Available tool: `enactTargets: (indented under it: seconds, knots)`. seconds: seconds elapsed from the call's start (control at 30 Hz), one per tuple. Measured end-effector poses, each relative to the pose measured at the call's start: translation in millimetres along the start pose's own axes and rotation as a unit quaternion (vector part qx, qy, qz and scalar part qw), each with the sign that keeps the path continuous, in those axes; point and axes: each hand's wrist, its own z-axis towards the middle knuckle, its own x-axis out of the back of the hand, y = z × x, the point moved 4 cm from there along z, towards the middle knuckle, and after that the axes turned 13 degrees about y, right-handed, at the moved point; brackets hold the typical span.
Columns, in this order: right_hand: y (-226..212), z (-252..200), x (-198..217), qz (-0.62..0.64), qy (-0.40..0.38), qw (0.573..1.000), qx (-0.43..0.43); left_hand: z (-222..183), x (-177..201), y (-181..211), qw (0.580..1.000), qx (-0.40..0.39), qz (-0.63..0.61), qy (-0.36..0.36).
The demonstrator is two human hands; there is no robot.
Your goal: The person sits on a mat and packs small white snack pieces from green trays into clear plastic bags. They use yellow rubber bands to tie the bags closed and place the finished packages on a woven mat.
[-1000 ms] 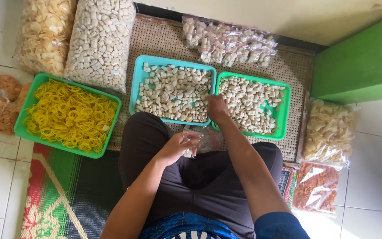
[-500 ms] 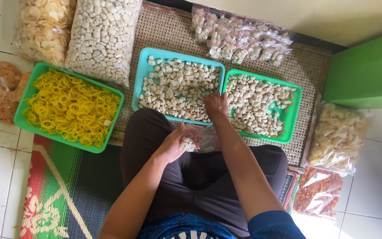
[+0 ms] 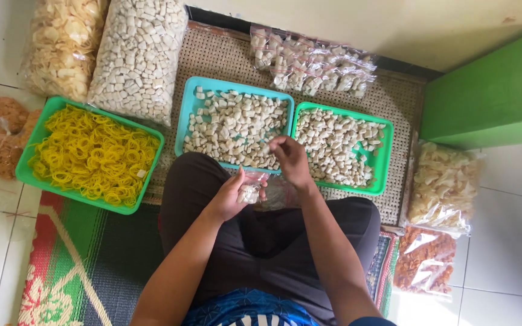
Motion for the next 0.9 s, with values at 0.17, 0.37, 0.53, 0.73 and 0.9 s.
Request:
enactTargets:
  seconds: [0.17,0.37,0.53,0.73,0.9]
  knots:
    - [-59.3,-43.7,2.7,-0.067,-0.074,0.989,0.111,15.1,14.2,-15.4,1.0,0.018,0.012,-0.014]
    - [-83.3,-65.9,1.1,-0.046,-0.153,0.961,0.227,0.7,8.3,-10.4,0.999,0.034,0.027,-0.022]
    - [-75.6,-65.6,4.4,-0.095,-0.165,0.943,0.273,-38.1,-30.0,12.7,0.999,0.03,0.041,-0.011]
    - [-48.6,-58.9,13.2,-0.164,-0.148,0.945,0.243,-51.8,-47.9,20.6,0.993,-0.001,0.118,-0.011]
    - [-70.3,-58.9,17.0,-0.172,-0.153,0.952,0.202,-49.7,-48.0,16.6,0.991,-0.027,0.13,-0.011]
